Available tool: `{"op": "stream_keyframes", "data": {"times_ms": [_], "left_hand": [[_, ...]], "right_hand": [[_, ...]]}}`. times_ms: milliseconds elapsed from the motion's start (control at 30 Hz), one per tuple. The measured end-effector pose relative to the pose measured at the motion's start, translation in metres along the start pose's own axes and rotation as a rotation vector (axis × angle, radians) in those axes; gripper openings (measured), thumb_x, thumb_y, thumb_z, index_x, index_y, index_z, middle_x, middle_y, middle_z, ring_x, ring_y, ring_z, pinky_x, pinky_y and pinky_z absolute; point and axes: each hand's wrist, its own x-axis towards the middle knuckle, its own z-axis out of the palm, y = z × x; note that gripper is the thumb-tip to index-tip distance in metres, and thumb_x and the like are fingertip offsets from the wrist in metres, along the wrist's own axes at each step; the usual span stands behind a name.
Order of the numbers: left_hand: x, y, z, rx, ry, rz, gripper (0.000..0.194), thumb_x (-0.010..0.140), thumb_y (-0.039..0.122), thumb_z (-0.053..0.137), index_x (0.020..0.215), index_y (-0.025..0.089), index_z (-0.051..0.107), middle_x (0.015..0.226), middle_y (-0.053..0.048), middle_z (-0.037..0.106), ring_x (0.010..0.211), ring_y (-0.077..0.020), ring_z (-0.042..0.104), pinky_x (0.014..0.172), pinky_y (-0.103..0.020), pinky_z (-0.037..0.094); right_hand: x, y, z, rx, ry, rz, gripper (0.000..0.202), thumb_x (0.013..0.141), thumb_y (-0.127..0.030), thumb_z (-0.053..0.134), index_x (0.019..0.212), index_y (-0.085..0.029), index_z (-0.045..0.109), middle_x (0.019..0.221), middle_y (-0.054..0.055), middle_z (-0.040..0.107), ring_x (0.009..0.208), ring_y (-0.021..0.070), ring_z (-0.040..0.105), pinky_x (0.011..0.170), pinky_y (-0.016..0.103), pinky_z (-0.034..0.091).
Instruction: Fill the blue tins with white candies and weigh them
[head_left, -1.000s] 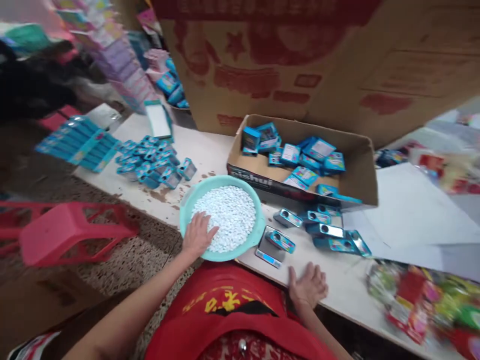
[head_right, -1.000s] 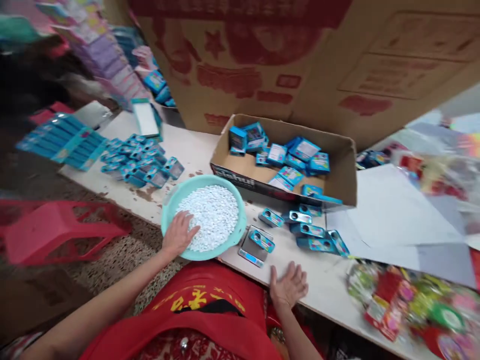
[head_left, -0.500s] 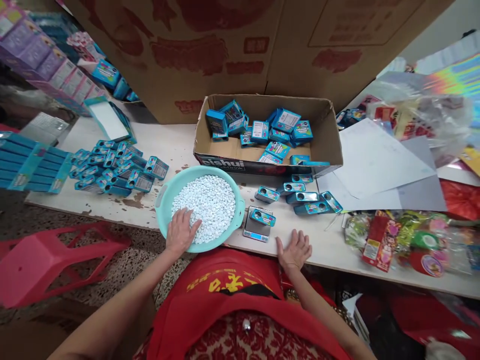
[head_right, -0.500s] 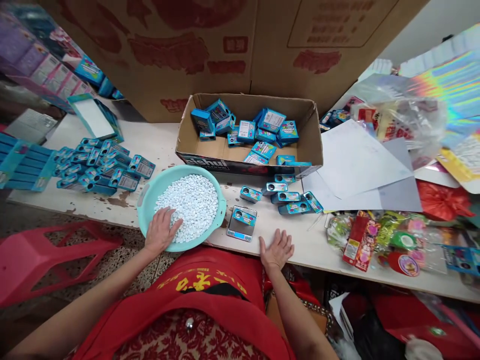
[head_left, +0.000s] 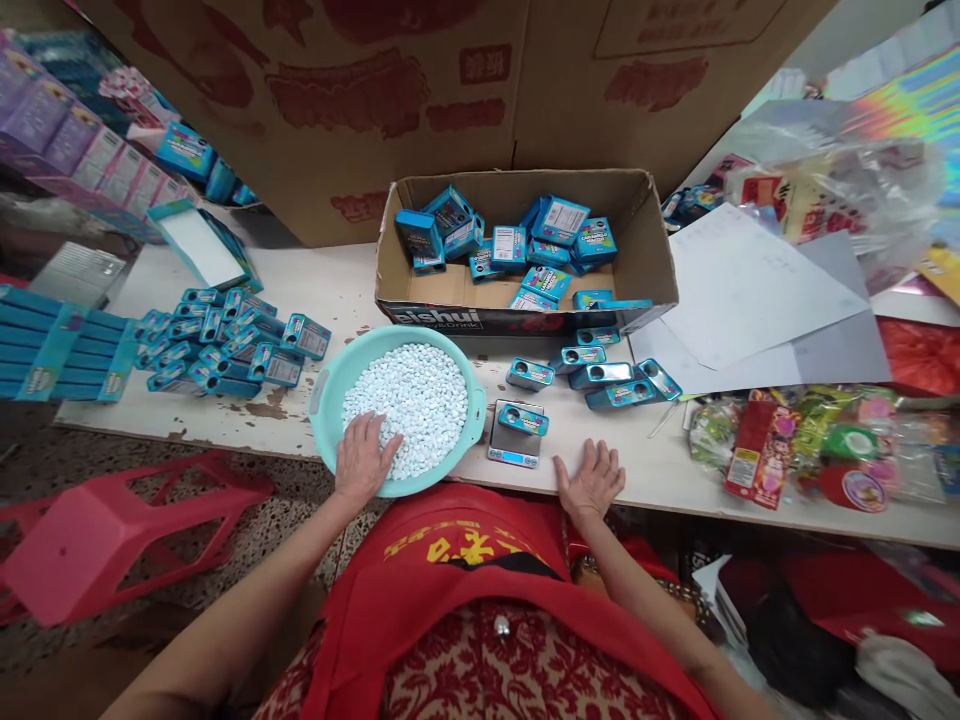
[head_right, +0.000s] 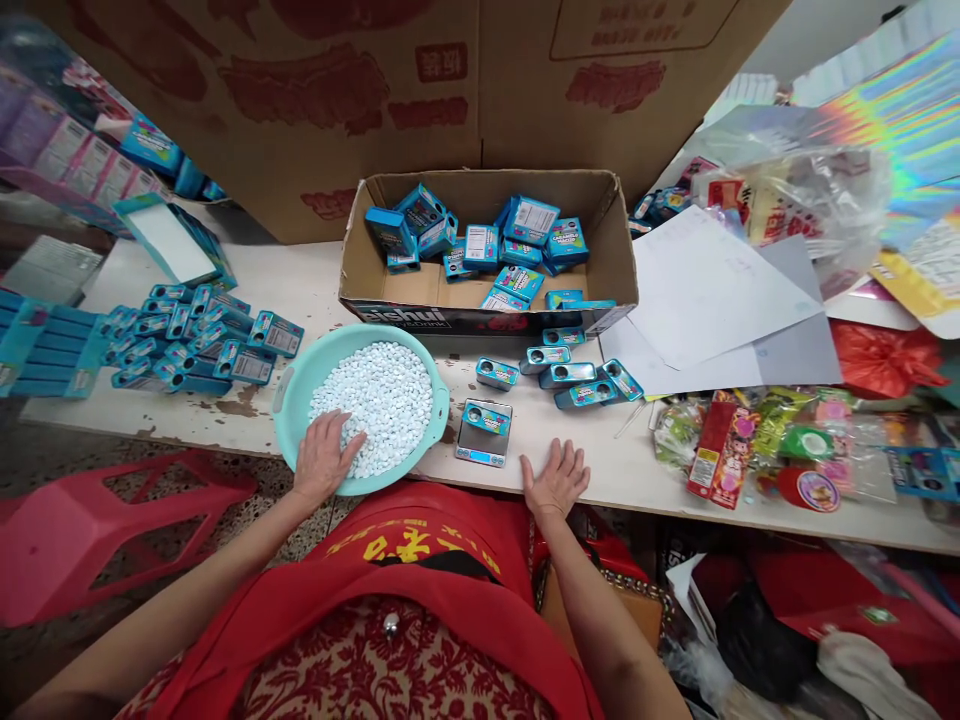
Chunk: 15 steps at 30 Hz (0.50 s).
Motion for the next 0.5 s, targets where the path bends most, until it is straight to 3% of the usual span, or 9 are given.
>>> {"op": "stream_keyframes", "data": {"times_ms": [133,233,300,400,467,500], "left_hand": [[0.017,0.025,-0.009,-0.088,0.097,0.138,0.045,0.089,0.044,0.045,0.123,0.016,0.05,0.134,-0.015,0.049,0.132,-0.0308,0.034,0.106,-0.047,0.03],[0.04,0.074,-0.012,-0.193,0.122,0.366,0.045,0.089,0.042,0.045,0.125,0.015,0.048,0.134,-0.015,0.048,0.131,-0.0281,0.035,0.108,-0.044,0.029],[0.052,0.114,-0.01,-0.203,0.036,0.57,0.044,0.089,0.038,0.048,0.127,0.017,0.047,0.135,-0.015,0.046,0.131,-0.0273,0.035,0.108,-0.044,0.03],[0.061,0.165,0.002,-0.12,-0.211,0.87,0.041,0.086,0.027,0.052,0.127,0.023,0.047,0.128,-0.012,0.052,0.122,-0.0271,0.046,0.1,-0.046,0.037],[0.064,0.186,0.008,-0.062,-0.333,0.88,0.034,0.088,0.018,0.045,0.122,0.02,0.05,0.109,-0.013,0.06,0.105,-0.0246,0.056,0.085,-0.04,0.047],[0.065,0.191,0.008,-0.064,-0.374,0.862,0.032,0.089,0.021,0.045,0.12,0.019,0.051,0.105,-0.013,0.061,0.1,-0.0243,0.058,0.079,-0.037,0.049]], "right_hand": [[0.001,-0.001,-0.001,-0.007,-0.003,0.018,0.068,0.087,-0.055,0.033,0.134,-0.007,0.04,0.139,0.021,0.039,0.135,0.034,0.021,0.105,0.057,0.018],[0.001,-0.003,-0.003,-0.012,0.009,0.02,0.07,0.087,-0.056,0.031,0.133,-0.006,0.043,0.138,0.021,0.041,0.134,0.0337,0.023,0.106,0.056,0.018],[0.001,-0.004,-0.005,0.001,0.012,0.02,0.07,0.086,-0.056,0.03,0.132,-0.005,0.044,0.137,0.021,0.042,0.134,0.0334,0.024,0.105,0.056,0.018],[-0.001,-0.008,-0.009,0.032,0.04,0.037,0.071,0.086,-0.057,0.027,0.132,-0.007,0.044,0.135,0.022,0.044,0.133,0.0342,0.027,0.104,0.057,0.019],[-0.002,-0.009,-0.011,0.052,0.058,0.048,0.073,0.084,-0.06,0.024,0.133,-0.009,0.045,0.134,0.022,0.046,0.132,0.0354,0.031,0.104,0.058,0.021],[-0.002,-0.009,-0.011,0.065,0.064,0.045,0.075,0.083,-0.062,0.023,0.134,-0.011,0.045,0.133,0.022,0.047,0.131,0.0362,0.033,0.103,0.058,0.023]]}}
